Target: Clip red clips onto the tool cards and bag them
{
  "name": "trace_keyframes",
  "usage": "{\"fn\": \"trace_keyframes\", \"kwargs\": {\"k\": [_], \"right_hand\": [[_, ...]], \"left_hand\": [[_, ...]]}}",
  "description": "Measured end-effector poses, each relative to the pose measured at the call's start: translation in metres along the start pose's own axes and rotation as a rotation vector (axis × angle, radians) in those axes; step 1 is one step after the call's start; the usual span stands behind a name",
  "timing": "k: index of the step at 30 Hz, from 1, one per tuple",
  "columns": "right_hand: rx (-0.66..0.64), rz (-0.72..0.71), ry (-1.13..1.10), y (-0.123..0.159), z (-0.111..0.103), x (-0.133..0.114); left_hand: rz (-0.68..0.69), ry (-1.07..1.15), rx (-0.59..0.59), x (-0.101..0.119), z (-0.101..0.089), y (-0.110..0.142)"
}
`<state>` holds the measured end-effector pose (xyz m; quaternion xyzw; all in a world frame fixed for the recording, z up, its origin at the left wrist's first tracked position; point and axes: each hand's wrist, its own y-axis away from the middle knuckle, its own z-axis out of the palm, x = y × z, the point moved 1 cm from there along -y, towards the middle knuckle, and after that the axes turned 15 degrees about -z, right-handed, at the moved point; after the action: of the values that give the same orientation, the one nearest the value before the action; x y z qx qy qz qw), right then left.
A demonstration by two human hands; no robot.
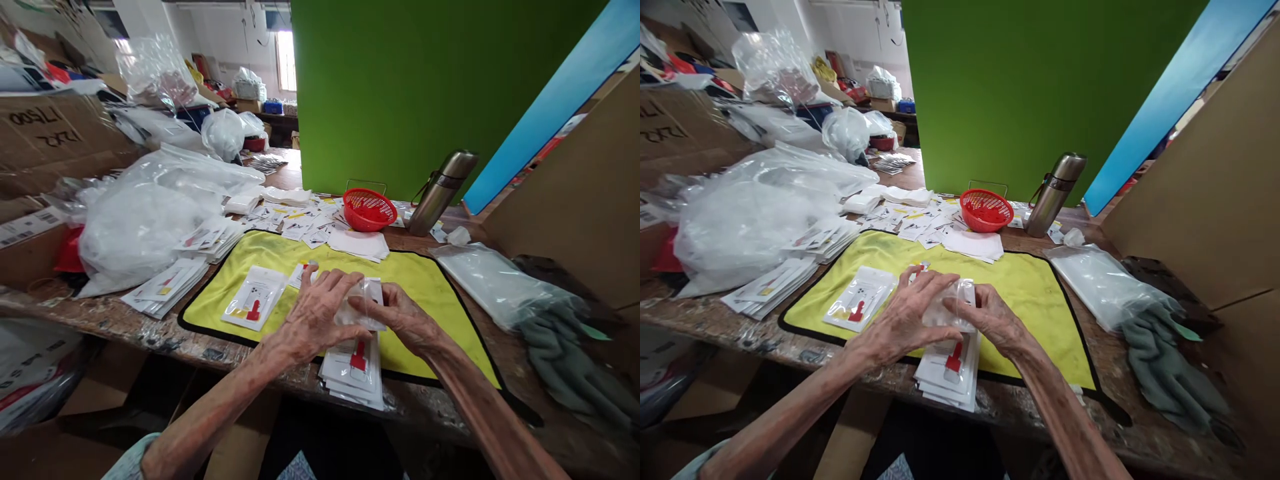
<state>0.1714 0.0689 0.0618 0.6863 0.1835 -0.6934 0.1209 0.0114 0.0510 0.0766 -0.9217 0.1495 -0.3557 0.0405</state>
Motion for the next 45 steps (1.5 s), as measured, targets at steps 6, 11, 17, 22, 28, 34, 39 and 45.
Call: {"fn": "trace_keyframes", "kwargs": {"k": [6, 11, 17, 22, 28, 34, 39, 45], "right_hand": [[-0.137, -0.021, 0.042, -0.005, 0.004, -0.002], [-0.073, -0.106, 0.364, -0.025, -0.006, 0.003], [-0.105, -0.259, 0.954, -0.076, 0.016, 0.026], [-0.133, -0.261, 1.126, -0.105, 0.036, 0.041], [-0.125, -0.188, 1.227, -0.115, 0.038, 0.046], [-0.079, -0.081, 1.184, -0.124, 0.039, 0.045], [-0.066, 0.016, 1.093, -0.127, 0.039, 0.039], [-0.059, 0.071, 0.989, -0.129, 0.037, 0.032]], "left_hand": [[-0.081, 0.137, 0.047, -0.013, 0.000, 0.006], [-0.552, 0.773, 0.102, -0.052, -0.029, 0.018], [-0.799, 1.364, 0.021, -0.071, -0.033, 0.009], [-0.848, 1.456, 0.052, -0.074, -0.014, -0.010], [-0.860, 1.449, 0.043, -0.081, -0.006, -0.009], [-0.827, 1.482, 0.036, -0.083, -0.002, -0.007], [-0.813, 1.482, 0.032, -0.082, -0.002, -0.007], [-0.789, 1.474, 0.030, -0.082, -0.001, -0.006]]}}
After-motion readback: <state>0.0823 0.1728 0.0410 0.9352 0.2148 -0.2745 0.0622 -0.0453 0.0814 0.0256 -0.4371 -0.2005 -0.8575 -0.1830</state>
